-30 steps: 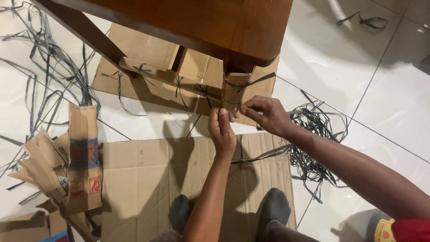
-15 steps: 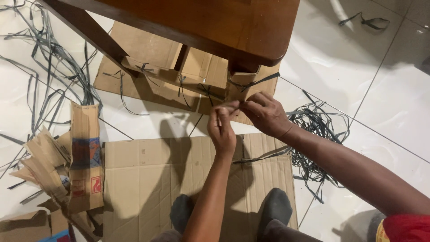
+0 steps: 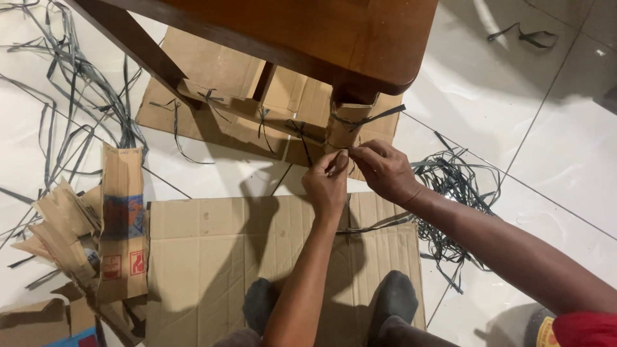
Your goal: Wrapping a wooden chair leg with cardboard and securing it with plastic ties
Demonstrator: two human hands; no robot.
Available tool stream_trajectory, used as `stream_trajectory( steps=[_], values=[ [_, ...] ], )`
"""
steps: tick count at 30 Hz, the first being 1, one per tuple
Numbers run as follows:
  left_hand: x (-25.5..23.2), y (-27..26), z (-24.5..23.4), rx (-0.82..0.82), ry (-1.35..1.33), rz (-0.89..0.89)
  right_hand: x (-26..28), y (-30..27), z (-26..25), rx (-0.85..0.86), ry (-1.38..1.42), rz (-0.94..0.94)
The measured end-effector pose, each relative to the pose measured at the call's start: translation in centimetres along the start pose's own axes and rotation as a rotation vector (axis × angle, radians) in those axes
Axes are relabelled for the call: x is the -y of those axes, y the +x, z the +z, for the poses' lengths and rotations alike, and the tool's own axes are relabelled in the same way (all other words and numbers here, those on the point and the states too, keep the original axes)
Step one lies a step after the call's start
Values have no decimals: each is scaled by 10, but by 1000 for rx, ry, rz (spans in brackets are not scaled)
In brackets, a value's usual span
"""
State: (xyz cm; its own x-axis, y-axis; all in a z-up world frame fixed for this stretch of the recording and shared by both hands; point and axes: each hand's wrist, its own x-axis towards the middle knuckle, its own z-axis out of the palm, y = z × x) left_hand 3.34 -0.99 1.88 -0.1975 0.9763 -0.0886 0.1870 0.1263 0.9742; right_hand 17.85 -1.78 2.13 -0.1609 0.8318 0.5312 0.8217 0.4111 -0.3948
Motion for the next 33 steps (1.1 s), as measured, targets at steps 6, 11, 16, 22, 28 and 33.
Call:
stream_trajectory(
  steps=[6,11,16,22,28,33],
  values=[
    [-2,2,1,-39,123,160,-2,-3,-1,21,-16,-7],
    [1,2,5,-48,89,131,6,-1,-5,28,81,87],
    [-2,2,3,1,-60,5,-7,-8,7,24,213,168],
    [2,2,3,45,-229,-67,15,-1,1,-12,438,436],
    [0,1,2,52,-285,-75,25,3,-1,-19,524,543],
    [0,0,5,26,-247,-75,29,7,-2,-38,401,465]
  ],
)
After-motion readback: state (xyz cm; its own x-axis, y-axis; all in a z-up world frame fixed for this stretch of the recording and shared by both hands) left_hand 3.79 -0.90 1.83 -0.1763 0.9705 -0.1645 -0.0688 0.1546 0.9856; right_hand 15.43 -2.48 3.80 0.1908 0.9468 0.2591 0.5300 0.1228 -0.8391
